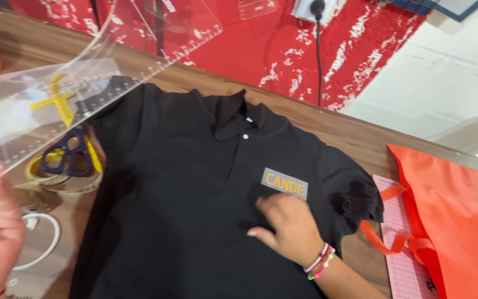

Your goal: The person smooths a black polo shirt on a table, then cuts a vinyl lettering piece from a sheet using scissors. They place the cut vinyl on the shirt's chest, use a curved ruler to align it, and apply tape to secure the vinyl in place.

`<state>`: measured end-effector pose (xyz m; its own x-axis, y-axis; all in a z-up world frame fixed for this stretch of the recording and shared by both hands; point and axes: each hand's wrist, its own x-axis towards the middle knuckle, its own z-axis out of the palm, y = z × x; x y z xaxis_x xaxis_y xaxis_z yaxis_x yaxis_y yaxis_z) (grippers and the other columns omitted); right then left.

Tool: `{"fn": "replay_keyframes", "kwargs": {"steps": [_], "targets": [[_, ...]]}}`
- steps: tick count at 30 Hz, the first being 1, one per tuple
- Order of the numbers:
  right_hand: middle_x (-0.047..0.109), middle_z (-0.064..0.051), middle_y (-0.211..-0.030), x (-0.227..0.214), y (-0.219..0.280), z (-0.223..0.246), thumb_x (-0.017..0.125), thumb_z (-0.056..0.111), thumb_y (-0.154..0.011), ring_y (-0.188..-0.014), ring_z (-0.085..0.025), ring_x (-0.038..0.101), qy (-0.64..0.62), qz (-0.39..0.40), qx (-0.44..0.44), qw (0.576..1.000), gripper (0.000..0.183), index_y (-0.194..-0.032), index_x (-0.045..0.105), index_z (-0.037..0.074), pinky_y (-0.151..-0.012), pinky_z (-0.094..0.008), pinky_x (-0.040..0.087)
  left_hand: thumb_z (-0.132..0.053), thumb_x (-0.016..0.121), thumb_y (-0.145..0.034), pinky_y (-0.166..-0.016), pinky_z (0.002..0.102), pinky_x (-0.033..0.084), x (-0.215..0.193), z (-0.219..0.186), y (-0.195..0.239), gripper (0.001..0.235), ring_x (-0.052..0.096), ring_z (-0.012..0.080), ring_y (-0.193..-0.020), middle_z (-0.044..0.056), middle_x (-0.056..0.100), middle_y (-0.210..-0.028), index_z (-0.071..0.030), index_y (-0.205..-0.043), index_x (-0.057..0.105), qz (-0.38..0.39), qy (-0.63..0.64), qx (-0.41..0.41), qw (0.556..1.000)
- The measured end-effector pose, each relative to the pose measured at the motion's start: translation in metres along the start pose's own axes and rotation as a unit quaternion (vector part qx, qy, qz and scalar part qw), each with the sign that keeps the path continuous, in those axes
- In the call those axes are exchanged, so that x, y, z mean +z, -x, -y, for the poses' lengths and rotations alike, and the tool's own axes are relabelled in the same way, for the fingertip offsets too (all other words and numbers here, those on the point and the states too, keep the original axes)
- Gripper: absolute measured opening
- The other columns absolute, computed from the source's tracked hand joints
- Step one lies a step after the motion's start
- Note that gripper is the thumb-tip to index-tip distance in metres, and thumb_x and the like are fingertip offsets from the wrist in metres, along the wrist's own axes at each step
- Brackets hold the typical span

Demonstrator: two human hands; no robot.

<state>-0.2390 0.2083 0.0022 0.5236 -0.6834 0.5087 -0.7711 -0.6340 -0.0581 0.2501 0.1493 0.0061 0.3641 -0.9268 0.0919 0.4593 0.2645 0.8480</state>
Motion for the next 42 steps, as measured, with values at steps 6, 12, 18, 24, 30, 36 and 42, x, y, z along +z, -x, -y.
{"fn": "replay_keyframes", "kwargs": {"steps": [6, 12, 18, 24, 30, 36, 42], "targets": [[0.037, -0.019, -0.163, 0.029, 0.033, -0.023, 0.055, 0.073, -0.091, -0.154, -0.044, 0.025, 0.105, 0.088, 0.147, 0.980, 0.097, -0.157, 0.036, 0.005, -0.121, -0.059, 0.022, -0.021, 0.074, -0.096, -0.094, 0.011, 0.073, 0.003, -0.003, 0.004, 0.032, 0.082, 0.0084, -0.113, 0.001, 0.081, -0.128, -0.017, -0.128, 0.074, -0.089, 0.176, -0.100, 0.975], [0.034, -0.014, -0.166, 0.035, 0.038, -0.027, 0.052, 0.072, -0.093, -0.154, -0.041, 0.024, 0.097, 0.113, 0.146, 0.978, 0.096, -0.160, 0.030, 0.007, -0.122, -0.059, 0.018, -0.018, 0.071, -0.094, -0.094, 0.012, 0.073, 0.009, 0.004, 0.012, 0.031, 0.083, 0.0110, -0.113, 0.002, 0.082, -0.128, -0.016, -0.125, 0.074, -0.122, 0.172, -0.142, 0.967], [0.032, -0.014, -0.167, 0.033, 0.037, -0.027, 0.052, 0.069, -0.095, -0.154, -0.041, 0.024, 0.072, 0.142, 0.157, 0.975, 0.093, -0.161, 0.029, 0.008, -0.122, -0.059, 0.017, -0.018, 0.070, -0.096, -0.095, 0.014, 0.073, 0.022, 0.005, 0.015, 0.023, 0.083, 0.0125, -0.111, 0.003, 0.082, -0.122, -0.016, -0.119, 0.073, -0.125, 0.171, -0.165, 0.963], [0.034, -0.014, -0.166, 0.033, 0.038, -0.030, 0.059, 0.065, -0.093, -0.153, -0.041, 0.027, 0.068, 0.135, 0.153, 0.977, 0.093, -0.160, 0.031, 0.008, -0.121, -0.059, 0.019, -0.018, 0.066, -0.098, -0.088, 0.013, 0.074, 0.040, -0.005, 0.017, 0.019, 0.084, 0.0112, -0.102, 0.001, 0.083, -0.117, -0.016, -0.116, 0.074, -0.161, 0.160, -0.191, 0.955], [0.044, -0.011, -0.162, 0.031, 0.027, -0.027, 0.063, 0.059, -0.086, -0.147, -0.036, 0.041, 0.098, 0.074, 0.101, 0.987, 0.086, -0.154, 0.043, 0.010, -0.119, -0.051, 0.031, -0.011, 0.064, -0.095, -0.051, 0.017, 0.058, 0.008, 0.019, -0.004, 0.027, 0.077, 0.0170, -0.099, 0.009, 0.077, -0.118, -0.017, -0.120, 0.072, -0.005, 0.307, -0.226, 0.924], [0.064, 0.006, -0.153, 0.098, 0.059, -0.064, 0.063, 0.071, -0.068, -0.148, -0.023, 0.060, 0.236, -0.074, 0.135, 0.959, 0.093, -0.150, 0.061, 0.026, -0.117, -0.053, 0.049, 0.006, 0.057, -0.088, -0.109, 0.039, 0.053, 0.043, 0.020, -0.017, 0.041, 0.065, 0.0336, -0.120, 0.026, 0.065, -0.132, -0.002, -0.128, 0.054, -0.110, 0.305, -0.162, 0.932], [0.082, -0.005, -0.126, 0.130, 0.063, -0.123, 0.049, 0.077, -0.081, -0.126, -0.030, 0.072, 0.278, -0.201, -0.066, 0.937, 0.082, -0.119, 0.084, 0.013, -0.129, -0.043, 0.021, -0.003, 0.055, -0.096, -0.107, 0.043, 0.055, 0.029, 0.028, -0.106, 0.037, 0.067, 0.0365, -0.117, 0.029, 0.065, -0.121, 0.004, -0.132, 0.053, -0.043, 0.172, -0.131, 0.976]]}}
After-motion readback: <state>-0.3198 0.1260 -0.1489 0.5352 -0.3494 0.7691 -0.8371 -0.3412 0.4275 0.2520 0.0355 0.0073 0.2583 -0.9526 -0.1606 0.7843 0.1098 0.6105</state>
